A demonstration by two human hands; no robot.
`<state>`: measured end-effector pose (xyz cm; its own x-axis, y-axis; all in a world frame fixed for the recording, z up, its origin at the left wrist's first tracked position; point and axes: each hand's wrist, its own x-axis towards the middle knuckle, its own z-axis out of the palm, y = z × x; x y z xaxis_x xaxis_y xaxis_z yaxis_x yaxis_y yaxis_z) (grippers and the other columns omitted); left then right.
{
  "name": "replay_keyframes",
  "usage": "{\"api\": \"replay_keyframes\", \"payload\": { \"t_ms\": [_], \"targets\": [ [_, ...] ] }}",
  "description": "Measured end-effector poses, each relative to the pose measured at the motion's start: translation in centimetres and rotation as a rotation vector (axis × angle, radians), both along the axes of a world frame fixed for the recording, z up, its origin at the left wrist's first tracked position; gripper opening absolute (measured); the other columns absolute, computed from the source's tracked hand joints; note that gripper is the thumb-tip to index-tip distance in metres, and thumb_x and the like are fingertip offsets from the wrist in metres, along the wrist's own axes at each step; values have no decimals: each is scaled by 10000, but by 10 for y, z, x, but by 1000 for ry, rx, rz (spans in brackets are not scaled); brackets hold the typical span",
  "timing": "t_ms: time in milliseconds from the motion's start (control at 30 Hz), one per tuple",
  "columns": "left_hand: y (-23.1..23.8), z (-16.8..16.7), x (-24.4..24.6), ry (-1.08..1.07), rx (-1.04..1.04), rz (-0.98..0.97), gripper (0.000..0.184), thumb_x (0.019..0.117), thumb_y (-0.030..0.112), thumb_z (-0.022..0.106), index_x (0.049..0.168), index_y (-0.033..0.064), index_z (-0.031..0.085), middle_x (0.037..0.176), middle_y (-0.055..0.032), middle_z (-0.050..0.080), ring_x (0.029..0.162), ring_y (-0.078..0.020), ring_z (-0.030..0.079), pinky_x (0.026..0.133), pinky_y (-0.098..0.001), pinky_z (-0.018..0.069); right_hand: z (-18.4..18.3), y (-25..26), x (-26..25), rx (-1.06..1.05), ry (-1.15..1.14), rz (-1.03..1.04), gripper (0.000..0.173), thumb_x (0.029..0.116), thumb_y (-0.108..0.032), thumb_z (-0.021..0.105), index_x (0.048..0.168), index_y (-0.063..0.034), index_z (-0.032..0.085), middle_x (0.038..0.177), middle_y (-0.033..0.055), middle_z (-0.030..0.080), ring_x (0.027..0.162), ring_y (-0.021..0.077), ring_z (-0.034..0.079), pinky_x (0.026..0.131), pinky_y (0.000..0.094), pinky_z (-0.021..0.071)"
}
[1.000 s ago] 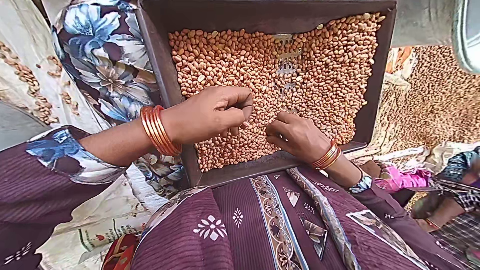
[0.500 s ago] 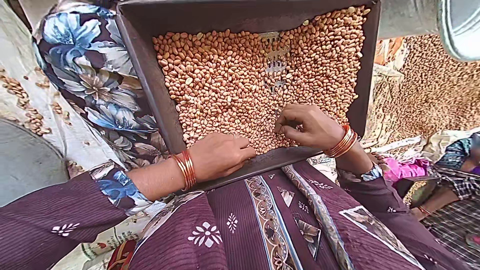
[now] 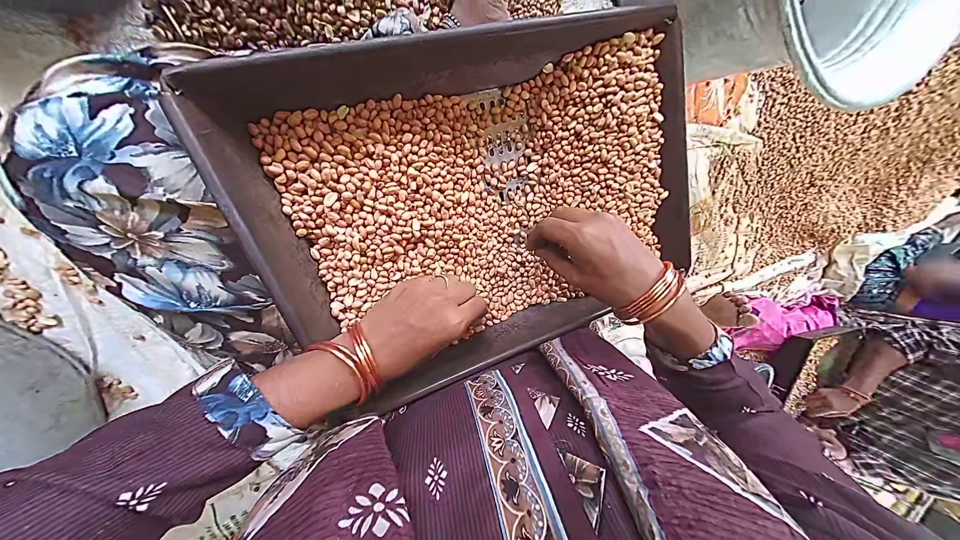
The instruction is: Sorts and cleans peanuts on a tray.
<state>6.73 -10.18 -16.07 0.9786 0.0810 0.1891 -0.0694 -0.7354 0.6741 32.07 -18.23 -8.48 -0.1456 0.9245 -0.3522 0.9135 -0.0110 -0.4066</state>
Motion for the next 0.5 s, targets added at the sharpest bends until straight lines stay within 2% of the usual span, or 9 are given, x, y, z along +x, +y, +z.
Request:
{"api": "replay_keyframes", "payload": {
  "t_ms": [100, 167, 200, 267, 300, 367, 433, 500],
  "targets": [
    [15, 12, 4, 43, -302, 223, 265, 1036, 292, 548, 1007, 85, 711, 847, -25, 645, 741, -134, 637, 647, -296, 535, -8, 4, -7, -1, 52, 60, 80, 944, -85, 668, 957, -61, 743, 900, 111, 676, 745, 254, 680, 631, 409, 561],
    [28, 23, 10, 84, -576, 394, 257, 1066, 302, 498, 1010, 113, 664, 802, 49, 569, 662, -13, 518, 598, -178, 437, -15, 6, -8, -30, 83, 97, 70, 943, -103, 679, 946, -72, 742, 907, 103, 675, 766, 246, 681, 650, 406, 567],
    [35, 27, 13, 118, -713, 454, 263, 1082, 305, 437, 1005, 142, 628, 771, 77, 542, 634, 7, 502, 571, -166, 413, -16, 7, -7, -37, 76, 98, 71, 943, -108, 684, 950, -73, 745, 913, 103, 680, 770, 247, 686, 655, 411, 569],
    [50, 31, 19, 173, -889, 482, 315, 1094, 300, 337, 1014, 175, 614, 759, 81, 585, 612, -14, 561, 547, -189, 477, -10, 10, -4, -35, 35, 66, 67, 948, -91, 688, 976, -66, 744, 934, 117, 690, 765, 263, 691, 661, 432, 572],
    [55, 33, 23, 202, -855, 477, 299, 1089, 287, 355, 1025, 170, 622, 773, 77, 600, 621, -16, 575, 556, -193, 492, -4, 11, -3, -20, 22, 44, 70, 946, -64, 689, 990, -59, 743, 943, 128, 691, 758, 273, 687, 663, 440, 568],
    [63, 35, 30, 244, -585, 427, 221, 1055, 242, 467, 1042, 124, 654, 873, 34, 584, 712, -46, 552, 643, -232, 466, 3, 24, -3, -7, 8, 17, 102, 955, -32, 665, 1012, -47, 748, 959, 143, 699, 791, 288, 699, 705, 451, 572],
    [64, 28, 39, 181, -297, 336, 201, 1008, 194, 549, 1055, 55, 686, 936, -76, 583, 762, -182, 592, 668, -361, 515, 0, 39, -1, 14, 18, 51, 133, 965, -17, 633, 1030, -43, 746, 975, 150, 697, 831, 294, 701, 747, 450, 567],
    [60, 19, 50, 154, -171, 245, 199, 996, 175, 596, 1084, 20, 686, 947, -150, 592, 777, -296, 632, 661, -458, 541, -19, 54, 4, 34, 55, 91, 152, 986, -64, 612, 1033, -33, 753, 965, 151, 695, 862, 294, 702, 772, 443, 576]
  ]
}}
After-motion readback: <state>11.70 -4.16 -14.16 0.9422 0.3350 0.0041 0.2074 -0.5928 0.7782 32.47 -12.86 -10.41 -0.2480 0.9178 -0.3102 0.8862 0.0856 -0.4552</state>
